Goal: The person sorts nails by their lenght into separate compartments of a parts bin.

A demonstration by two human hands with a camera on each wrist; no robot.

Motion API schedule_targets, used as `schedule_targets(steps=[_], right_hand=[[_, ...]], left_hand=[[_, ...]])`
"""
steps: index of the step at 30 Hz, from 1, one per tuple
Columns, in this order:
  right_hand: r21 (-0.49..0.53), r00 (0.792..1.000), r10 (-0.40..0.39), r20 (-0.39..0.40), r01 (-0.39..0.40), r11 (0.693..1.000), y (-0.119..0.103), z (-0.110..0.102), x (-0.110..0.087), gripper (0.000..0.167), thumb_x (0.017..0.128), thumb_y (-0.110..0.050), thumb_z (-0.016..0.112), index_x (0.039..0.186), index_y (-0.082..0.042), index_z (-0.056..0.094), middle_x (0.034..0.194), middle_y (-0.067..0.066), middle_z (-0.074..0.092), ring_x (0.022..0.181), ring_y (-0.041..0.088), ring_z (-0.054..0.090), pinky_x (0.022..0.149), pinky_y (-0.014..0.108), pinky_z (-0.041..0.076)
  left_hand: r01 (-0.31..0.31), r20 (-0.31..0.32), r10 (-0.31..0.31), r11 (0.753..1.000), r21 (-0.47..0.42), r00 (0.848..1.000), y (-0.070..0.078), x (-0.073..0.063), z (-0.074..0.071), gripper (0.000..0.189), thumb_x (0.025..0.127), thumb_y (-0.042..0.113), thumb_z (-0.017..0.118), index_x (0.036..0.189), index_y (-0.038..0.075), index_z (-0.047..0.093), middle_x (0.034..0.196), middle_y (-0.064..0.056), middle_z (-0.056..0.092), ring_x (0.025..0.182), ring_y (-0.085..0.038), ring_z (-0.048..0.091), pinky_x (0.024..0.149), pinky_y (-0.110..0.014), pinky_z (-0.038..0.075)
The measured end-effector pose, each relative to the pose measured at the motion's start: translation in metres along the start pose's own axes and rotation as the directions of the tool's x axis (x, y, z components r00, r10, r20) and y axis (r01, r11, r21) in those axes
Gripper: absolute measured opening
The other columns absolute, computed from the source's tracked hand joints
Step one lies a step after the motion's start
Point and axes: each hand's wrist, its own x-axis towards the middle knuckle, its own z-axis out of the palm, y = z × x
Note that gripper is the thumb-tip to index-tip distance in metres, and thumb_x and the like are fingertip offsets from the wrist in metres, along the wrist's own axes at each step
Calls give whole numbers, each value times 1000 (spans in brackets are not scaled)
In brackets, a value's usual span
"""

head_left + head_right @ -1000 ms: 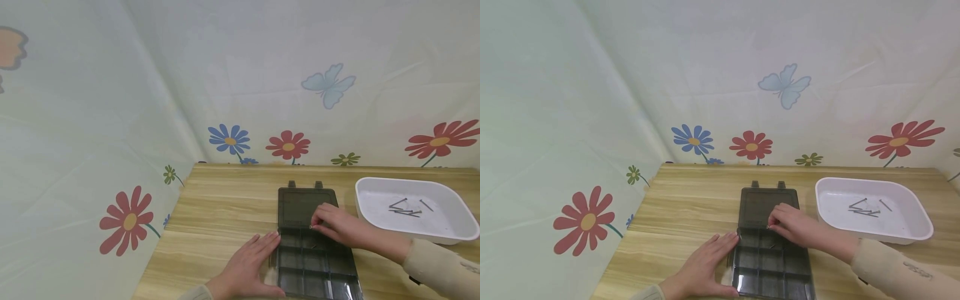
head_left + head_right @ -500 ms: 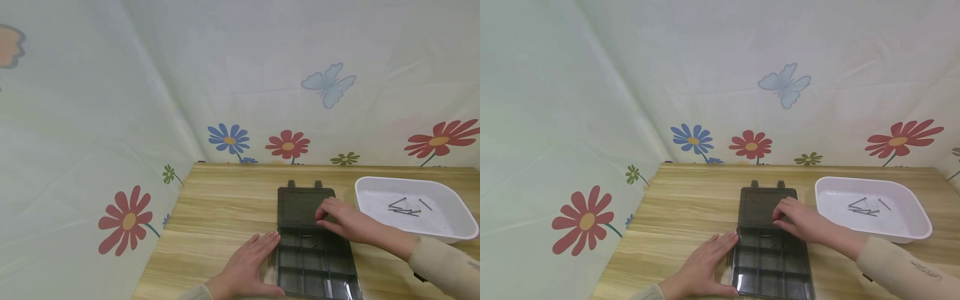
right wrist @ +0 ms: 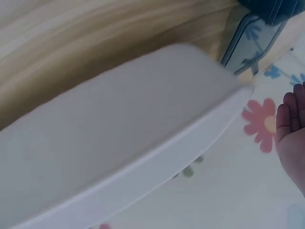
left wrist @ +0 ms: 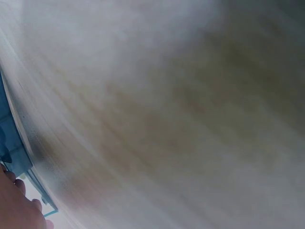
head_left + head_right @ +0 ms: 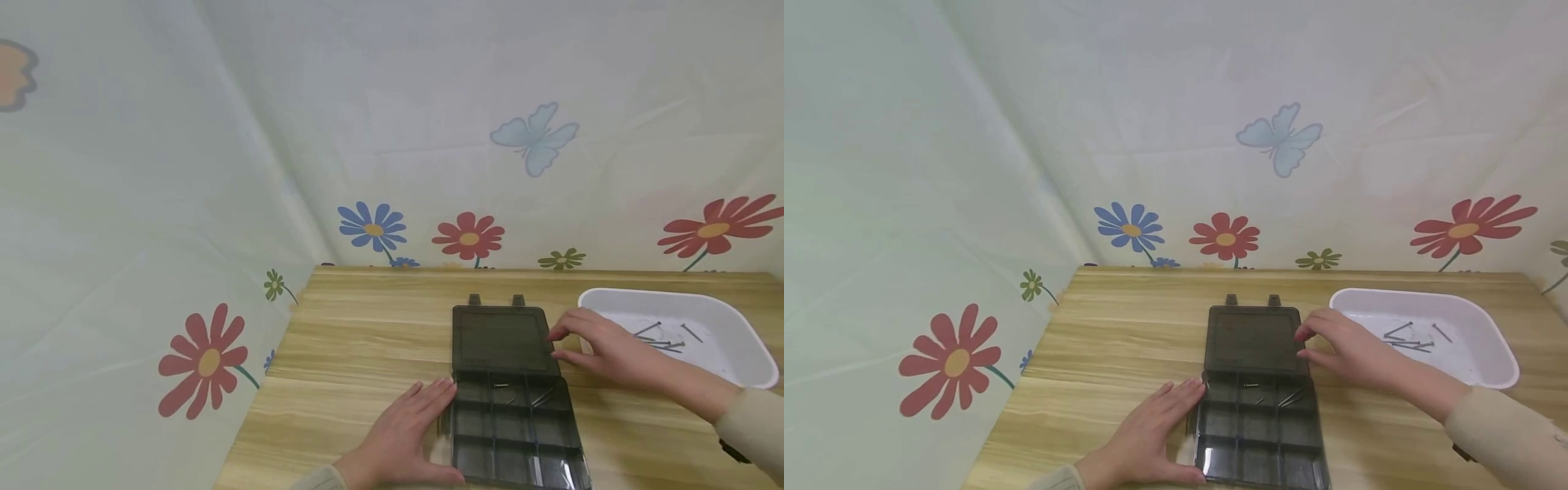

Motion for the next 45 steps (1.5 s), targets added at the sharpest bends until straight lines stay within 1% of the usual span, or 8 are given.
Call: schedule_targets(steps=[10,19,23,26,30,37,42,45], right_hand=[[-156,992,125,-2,-124,980,30,-37,-25,48,66,-9,100,107,-16,78,106,-9,74,99,19,69,90,7,47],[-189,978,206,9,-201,961,57,-55,-49,50,64,-8,100,109,-12,79,106,-3,75,96,18,69,75,10,54],[-228,968,248,23,-237,944,68,-60,-59,50,63,-10,101,108,-12,79,105,-2,75,93,21,70,76,6,50],[-260,951,304,50,-281,924,75,-62,-66,48,66,-14,101,109,-12,80,106,0,77,93,26,72,77,10,54],[-294,938,339,77,-303,906,86,-64,-75,46,68,-15,100,109,-11,80,105,4,78,92,31,73,73,28,63],[-318,951,307,44,-278,907,103,-64,-90,47,64,-14,100,107,-13,81,104,0,77,91,27,71,74,11,51],[-316,929,358,97,-313,896,109,-62,-93,41,70,-16,99,107,-11,81,106,5,79,96,33,73,77,36,63],[-327,927,356,114,-303,895,114,-60,-95,38,71,-17,98,105,-11,82,105,5,79,96,35,73,79,35,63]], left_hand=[[-4,1,4,1000,9,1000,-1,0,1,125,81,89,63,171,11,26,176,-4,28,162,-15,27,130,-43,30],[3,12,-3,1000,-7,1000,-1,-1,2,125,82,90,62,171,12,24,177,-3,26,163,-14,23,131,-43,28],[4,8,-4,1000,-10,1000,-1,-1,2,125,81,90,63,171,12,25,177,-3,26,162,-14,24,131,-43,28],[2,5,-2,1000,-11,1000,-1,-1,3,125,81,90,63,171,11,25,177,-4,26,162,-15,24,131,-43,28],[-1,6,1,1000,-17,1000,-1,-1,2,125,82,89,63,171,11,25,177,-4,27,162,-15,24,131,-43,28],[-8,3,8,1000,-14,1000,-1,-1,1,125,82,88,65,171,10,26,176,-5,28,162,-16,26,131,-44,29],[-5,6,5,1000,-5,1000,-1,-1,1,125,82,88,64,171,10,25,177,-5,27,162,-15,25,130,-43,29],[-1,15,1,1000,-8,1000,-1,-1,1,124,82,88,64,171,11,25,177,-4,26,162,-15,25,131,-43,29]])
